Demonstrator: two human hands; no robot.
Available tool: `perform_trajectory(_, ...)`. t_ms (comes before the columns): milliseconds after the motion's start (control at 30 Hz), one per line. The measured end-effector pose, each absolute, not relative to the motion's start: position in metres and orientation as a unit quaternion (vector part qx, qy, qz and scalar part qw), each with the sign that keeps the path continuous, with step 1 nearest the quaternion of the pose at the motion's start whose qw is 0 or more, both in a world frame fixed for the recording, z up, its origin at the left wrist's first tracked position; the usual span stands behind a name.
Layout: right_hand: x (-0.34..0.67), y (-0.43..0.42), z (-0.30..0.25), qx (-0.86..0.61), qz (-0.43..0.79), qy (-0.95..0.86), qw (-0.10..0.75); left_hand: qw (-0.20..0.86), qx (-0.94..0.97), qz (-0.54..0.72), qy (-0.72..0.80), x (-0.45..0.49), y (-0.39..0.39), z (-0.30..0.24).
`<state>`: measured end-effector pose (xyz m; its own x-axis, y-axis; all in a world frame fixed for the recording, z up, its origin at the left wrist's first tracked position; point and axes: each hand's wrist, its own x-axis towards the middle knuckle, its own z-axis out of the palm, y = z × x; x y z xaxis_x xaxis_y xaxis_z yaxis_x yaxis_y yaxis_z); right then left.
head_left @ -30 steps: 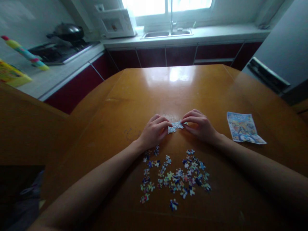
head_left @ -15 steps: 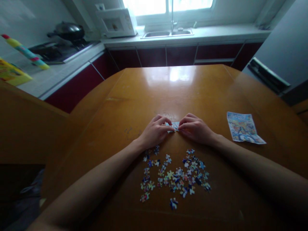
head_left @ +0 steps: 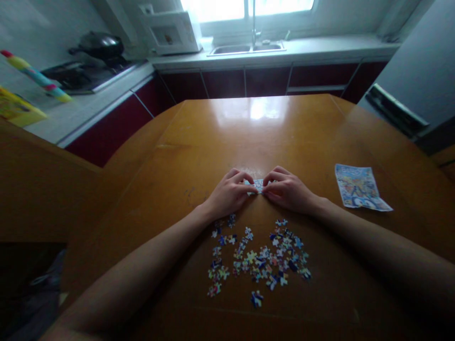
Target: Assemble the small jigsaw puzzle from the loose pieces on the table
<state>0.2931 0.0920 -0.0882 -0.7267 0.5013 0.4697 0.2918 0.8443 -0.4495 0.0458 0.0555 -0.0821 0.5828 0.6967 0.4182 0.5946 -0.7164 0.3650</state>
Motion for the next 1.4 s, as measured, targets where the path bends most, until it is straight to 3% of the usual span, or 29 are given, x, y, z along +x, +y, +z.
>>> perform_trajectory(167, 0.293, 0.091, -0.086, -0.226, 0.192, -0.907, 0.299, 0.103, 0.888, 0.263, 0.362, 0.047, 0.055, -0.081)
perform_trajectory(400, 0.294, 0.099, -0.094, -0.304, 0.188, -0.847, 0.395, 0.121, 0.890, 0.257, 0.357, 0.049, 0.054, -0.079)
perform_trajectory(700, 0.295, 0.099, -0.095, -0.249, 0.188, -0.894, 0.321, 0.103, 0.900, 0.249, 0.343, 0.046, 0.056, -0.084)
perform_trajectory(1400, 0.294, 0.100, -0.097, -0.254, 0.189, -0.893, 0.319, 0.124, 0.895, 0.254, 0.345, 0.046, 0.056, -0.082)
